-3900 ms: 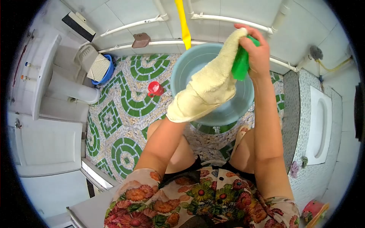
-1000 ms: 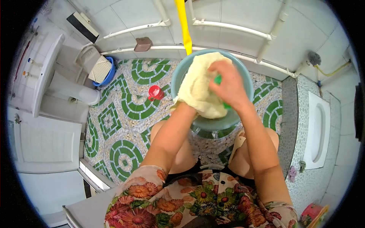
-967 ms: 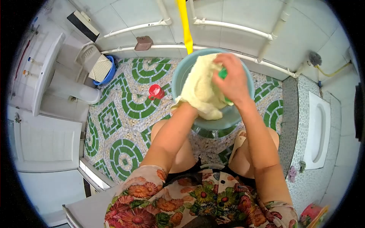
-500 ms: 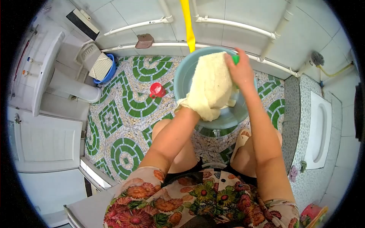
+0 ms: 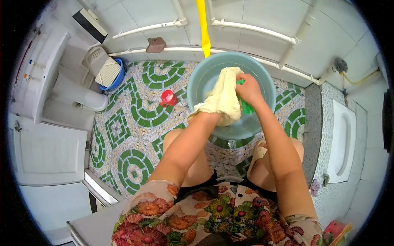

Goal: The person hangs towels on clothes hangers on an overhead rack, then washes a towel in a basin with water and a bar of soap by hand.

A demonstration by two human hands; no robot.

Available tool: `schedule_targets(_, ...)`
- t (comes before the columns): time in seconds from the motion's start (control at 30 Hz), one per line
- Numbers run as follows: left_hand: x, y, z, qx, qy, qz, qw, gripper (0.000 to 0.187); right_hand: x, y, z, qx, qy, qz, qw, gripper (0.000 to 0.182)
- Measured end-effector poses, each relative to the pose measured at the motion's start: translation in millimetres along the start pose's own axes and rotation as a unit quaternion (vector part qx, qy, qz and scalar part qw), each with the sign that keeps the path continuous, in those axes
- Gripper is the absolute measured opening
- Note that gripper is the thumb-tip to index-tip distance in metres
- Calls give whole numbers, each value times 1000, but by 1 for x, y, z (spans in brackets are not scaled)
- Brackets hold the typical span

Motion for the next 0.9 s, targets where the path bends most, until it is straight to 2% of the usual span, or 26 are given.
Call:
schedule_targets(0.03,5,-8,-8,64,13,-38,997,45,4,6,1,18,8,0,1000,25)
schedule_targets(0.13,7,-31,-33,263,54,-74,961,45,0,11,5,268,-43,168,948,22)
schedule_targets(0.23,7,-44,-44,327,37,-68,942,45,-4,-7,8,297,-40,139,944,20)
schedule_targets(0.3,6,-35,-32,288,-8,-41,957,46,-9,-37,7,205,-63,16,977,18)
schedule_targets(0.33,5,-25,-23,259,-38,-23,965,46,-14,-49,10,118,-33,-69,990,16)
schedule_targets(0.43,3,5,2,180,-122,6,976,47,-29,-82,9,137,-57,-155,977,13)
schedule_targets(0.57,-6,23,22,151,-163,28,975,48,-29,-108,4,125,-108,-243,956,17)
schedule_targets(0.63,-13,26,26,172,-151,44,972,49,-28,-119,-2,126,-131,-251,951,17)
schedule_targets(0.67,-17,27,25,188,-140,55,971,49,-28,-125,-12,103,-84,-311,941,19)
schedule_targets(0.77,-23,24,27,305,-70,114,943,50,-14,-125,-36,-7,91,-361,928,26)
schedule_targets(0.8,-26,22,28,350,-43,133,926,51,-8,-116,-36,-7,66,-343,937,34)
schedule_targets(0.9,-31,19,32,458,27,190,868,52,0,-100,-26,-98,80,-321,939,44)
Point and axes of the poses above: each hand's wrist, its own x-axis towards the middle knuckle, its own z-axis out of the palm, y = z × x, the point moved 6 cm from there along x, towards the middle knuckle, and after that the axes turned 13 degrees about -z, right-handed, at the moved point
